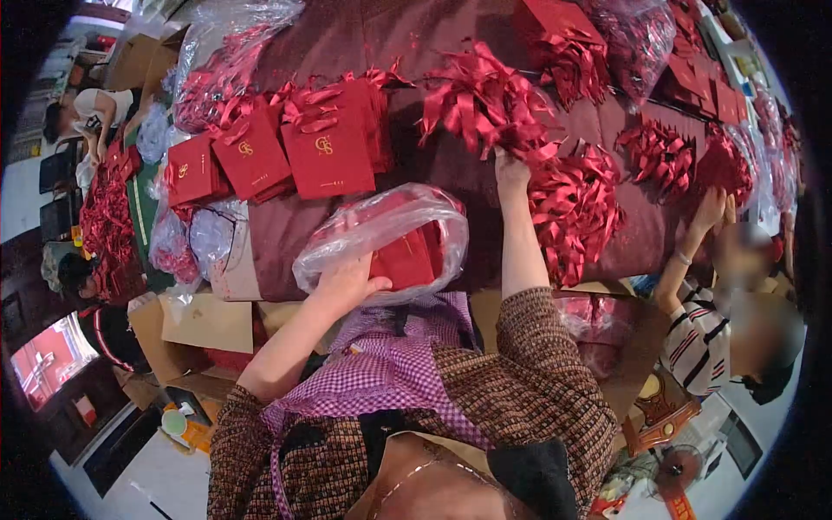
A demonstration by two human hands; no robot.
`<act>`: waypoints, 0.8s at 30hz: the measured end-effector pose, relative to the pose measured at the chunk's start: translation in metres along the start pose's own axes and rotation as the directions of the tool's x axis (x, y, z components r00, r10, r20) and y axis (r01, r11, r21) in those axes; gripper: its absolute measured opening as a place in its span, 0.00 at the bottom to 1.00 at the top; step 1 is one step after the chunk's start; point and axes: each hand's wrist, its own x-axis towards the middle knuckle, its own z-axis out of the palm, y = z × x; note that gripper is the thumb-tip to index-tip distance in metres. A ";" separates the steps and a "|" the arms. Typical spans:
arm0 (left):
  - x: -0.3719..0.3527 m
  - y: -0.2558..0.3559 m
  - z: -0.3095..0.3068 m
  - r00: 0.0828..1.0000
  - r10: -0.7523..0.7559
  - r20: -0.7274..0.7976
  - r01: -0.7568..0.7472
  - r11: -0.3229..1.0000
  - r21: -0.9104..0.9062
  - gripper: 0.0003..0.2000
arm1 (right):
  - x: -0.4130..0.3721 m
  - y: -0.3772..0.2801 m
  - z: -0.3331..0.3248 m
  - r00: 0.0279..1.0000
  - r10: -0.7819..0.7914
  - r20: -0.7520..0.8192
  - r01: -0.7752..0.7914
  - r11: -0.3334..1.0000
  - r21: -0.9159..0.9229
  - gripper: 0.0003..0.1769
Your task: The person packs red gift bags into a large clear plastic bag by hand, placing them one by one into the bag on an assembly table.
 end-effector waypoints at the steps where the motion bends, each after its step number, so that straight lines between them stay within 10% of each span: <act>1: 0.000 -0.001 0.000 1.000 -0.009 0.022 0.010 1.000 -0.002 0.47 | 0.005 -0.001 0.000 0.997 -0.046 0.069 0.054 0.991 -0.125 0.24; 3: 0.003 -0.002 0.002 1.000 0.003 0.013 -0.003 1.000 -0.001 0.48 | 0.017 0.003 -0.007 0.925 -0.035 0.379 0.208 0.880 -0.427 0.19; 5: 0.004 -0.002 0.001 1.000 0.009 -0.002 -0.009 1.000 0.015 0.48 | 0.063 -0.080 -0.040 0.817 0.569 0.100 -0.573 0.819 0.022 0.11; 6: 0.000 -0.001 -0.001 1.000 0.007 -0.006 -0.007 1.000 0.020 0.48 | 0.049 -0.036 -0.016 0.796 0.605 -0.014 -0.472 0.635 0.611 0.16; 9: 0.003 -0.004 0.004 1.000 0.009 -0.021 -0.009 1.000 -0.001 0.46 | 0.072 -0.084 -0.067 0.451 0.666 0.594 -0.574 -0.293 0.765 0.20; 15: 0.007 -0.007 0.007 0.999 0.022 -0.047 -0.027 0.993 -0.112 0.44 | 0.055 -0.109 -0.100 0.348 0.462 0.816 -0.555 -0.600 0.576 0.19; 24: 0.013 0.003 -0.010 0.998 -0.017 0.064 0.024 0.995 -0.098 0.47 | 0.044 -0.141 -0.137 0.303 0.578 0.758 -0.606 -0.497 0.621 0.19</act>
